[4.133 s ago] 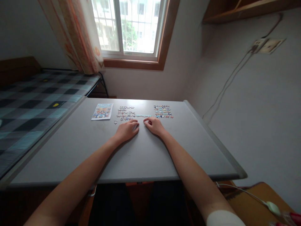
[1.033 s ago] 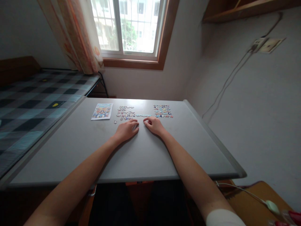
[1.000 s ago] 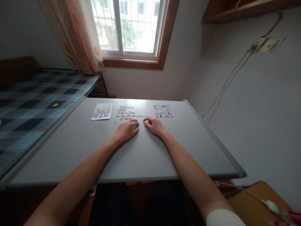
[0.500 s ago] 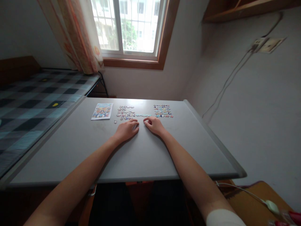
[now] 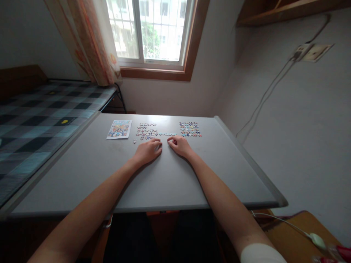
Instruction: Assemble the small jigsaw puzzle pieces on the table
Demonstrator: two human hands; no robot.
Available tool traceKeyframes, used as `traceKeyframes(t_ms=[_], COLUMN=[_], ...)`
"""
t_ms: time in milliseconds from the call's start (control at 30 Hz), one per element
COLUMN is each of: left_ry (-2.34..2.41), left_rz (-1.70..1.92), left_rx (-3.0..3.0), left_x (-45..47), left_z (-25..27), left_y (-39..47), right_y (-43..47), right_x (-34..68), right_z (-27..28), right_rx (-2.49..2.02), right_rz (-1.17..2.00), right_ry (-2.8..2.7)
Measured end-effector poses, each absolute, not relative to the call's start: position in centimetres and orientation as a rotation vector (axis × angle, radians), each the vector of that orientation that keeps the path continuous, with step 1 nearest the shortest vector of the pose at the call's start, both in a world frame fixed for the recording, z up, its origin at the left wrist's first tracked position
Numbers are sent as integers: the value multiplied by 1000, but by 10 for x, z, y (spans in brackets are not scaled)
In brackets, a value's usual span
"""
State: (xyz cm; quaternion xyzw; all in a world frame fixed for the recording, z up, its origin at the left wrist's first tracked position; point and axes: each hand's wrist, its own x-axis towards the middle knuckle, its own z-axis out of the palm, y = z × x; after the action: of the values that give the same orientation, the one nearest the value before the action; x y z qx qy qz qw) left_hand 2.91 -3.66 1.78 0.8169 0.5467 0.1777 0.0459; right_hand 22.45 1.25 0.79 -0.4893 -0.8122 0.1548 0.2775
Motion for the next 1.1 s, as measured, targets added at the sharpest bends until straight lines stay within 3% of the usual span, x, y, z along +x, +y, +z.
traceKeyframes(t_ms=[1100], left_ry=[1672], left_rz=[530], left_rx=[2456], left_x=[30], left_z=[20], left_y=[-38], right_y=[12], right_x=[224], right_z=[9], right_rx=[-1317], right_rz=[428], right_ry=[-2181])
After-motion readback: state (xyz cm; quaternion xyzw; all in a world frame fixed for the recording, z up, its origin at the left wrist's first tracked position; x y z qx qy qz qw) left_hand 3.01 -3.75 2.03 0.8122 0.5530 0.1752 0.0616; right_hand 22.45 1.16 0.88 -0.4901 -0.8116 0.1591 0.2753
